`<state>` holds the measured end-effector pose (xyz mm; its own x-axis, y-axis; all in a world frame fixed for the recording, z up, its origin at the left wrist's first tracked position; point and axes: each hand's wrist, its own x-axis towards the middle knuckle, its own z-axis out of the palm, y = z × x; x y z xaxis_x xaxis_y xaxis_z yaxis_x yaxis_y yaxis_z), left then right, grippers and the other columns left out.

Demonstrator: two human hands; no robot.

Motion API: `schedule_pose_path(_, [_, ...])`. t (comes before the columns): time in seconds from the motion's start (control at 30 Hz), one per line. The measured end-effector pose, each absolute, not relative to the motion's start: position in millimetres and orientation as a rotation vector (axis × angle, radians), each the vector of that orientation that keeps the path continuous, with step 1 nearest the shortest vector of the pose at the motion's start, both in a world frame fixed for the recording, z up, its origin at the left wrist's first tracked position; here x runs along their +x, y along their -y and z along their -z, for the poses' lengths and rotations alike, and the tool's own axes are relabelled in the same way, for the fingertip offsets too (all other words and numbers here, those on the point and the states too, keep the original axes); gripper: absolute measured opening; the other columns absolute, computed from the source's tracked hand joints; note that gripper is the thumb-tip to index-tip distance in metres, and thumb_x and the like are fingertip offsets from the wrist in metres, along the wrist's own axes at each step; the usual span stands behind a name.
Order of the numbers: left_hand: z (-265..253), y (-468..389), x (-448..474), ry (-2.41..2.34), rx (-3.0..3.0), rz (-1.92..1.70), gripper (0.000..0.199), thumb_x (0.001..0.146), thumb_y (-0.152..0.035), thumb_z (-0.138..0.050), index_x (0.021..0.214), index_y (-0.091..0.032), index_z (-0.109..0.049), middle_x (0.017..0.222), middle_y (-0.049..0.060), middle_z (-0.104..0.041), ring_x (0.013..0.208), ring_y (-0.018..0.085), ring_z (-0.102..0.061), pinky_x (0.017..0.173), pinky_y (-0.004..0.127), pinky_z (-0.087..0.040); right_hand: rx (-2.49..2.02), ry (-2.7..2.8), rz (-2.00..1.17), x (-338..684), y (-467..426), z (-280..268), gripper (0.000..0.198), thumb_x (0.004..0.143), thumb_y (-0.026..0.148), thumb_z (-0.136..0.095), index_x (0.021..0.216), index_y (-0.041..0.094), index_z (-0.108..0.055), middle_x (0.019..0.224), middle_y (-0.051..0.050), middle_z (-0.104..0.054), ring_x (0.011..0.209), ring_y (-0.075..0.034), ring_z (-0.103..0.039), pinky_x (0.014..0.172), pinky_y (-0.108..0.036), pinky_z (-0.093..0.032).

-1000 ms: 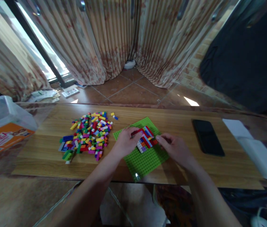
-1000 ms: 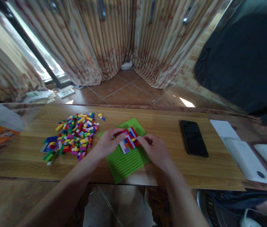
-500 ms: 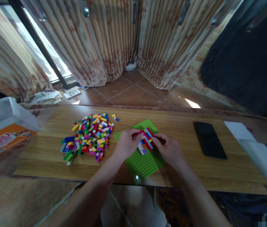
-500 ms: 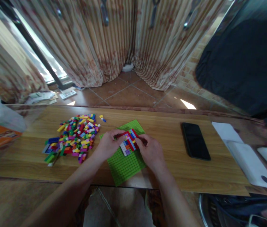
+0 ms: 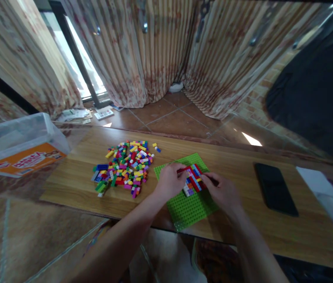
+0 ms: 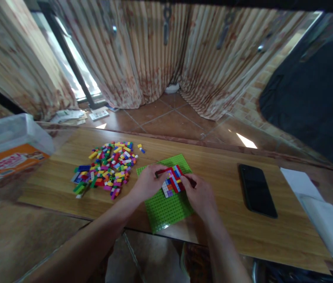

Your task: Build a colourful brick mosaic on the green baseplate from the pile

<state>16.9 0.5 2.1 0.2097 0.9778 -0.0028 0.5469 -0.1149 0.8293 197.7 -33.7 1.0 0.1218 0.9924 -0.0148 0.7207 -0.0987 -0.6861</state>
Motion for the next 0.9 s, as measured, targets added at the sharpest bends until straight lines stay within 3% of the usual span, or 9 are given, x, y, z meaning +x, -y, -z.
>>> schedule_pose_path(0.17, [0.0,-2.7,7.9,-1.370,1.770,-0.769,0.033,0.091,-0.016,-0.045,0.112,-0.017,-0.070,0.115,0.008,-0.073,0.106,0.019,-0.067,0.099,0.032,-0.050,-1.894,1.636,-0.659,204.3,31.6,0.1,0.044,0.092,0.046,-0.042,0.097,0.017,-0.076,0.086,-0.009,-0.077,0.079,-0.024,-0.070,0.070,-0.032,-0.049])
schedule_pose_path(0.4, [-7.4,-3.1,-3.6,-1.189,1.873,-0.679,0.049,0.074,-0.001,-0.051,0.116,-0.018,-0.067,0.117,0.004,-0.072,0.108,0.019,-0.065,0.103,0.032,-0.047,-1.891,1.594,-0.677,202.5,30.0,-3.0,0.044,0.090,0.045,-0.043,0.097,0.017,-0.076,0.092,-0.010,-0.077,0.084,-0.025,-0.071,0.077,-0.034,-0.051])
schedule_pose_path(0.7, [-5.4,-5.0,-1.9,-1.182,1.907,-0.654,0.038,0.075,-0.002,-0.050,0.100,-0.021,-0.071,0.102,0.003,-0.074,0.102,0.019,-0.066,0.099,0.033,-0.049,-1.858,1.658,-0.631,195.5,32.4,-1.2,0.037,0.089,0.038,-0.045,0.101,0.020,-0.075,0.101,-0.009,-0.077,0.094,-0.025,-0.070,0.084,-0.035,-0.051])
schedule_pose_path(0.9, [-3.6,-4.0,7.2,-1.300,1.956,-0.740,0.040,0.080,-0.003,-0.051,0.114,-0.018,-0.067,0.115,0.008,-0.070,0.112,0.022,-0.061,0.104,0.038,-0.047,-1.897,1.616,-0.577,197.6,27.8,0.9,0.036,0.087,0.034,-0.045,0.101,0.020,-0.075,0.103,-0.010,-0.077,0.094,-0.025,-0.070,0.086,-0.038,-0.051])
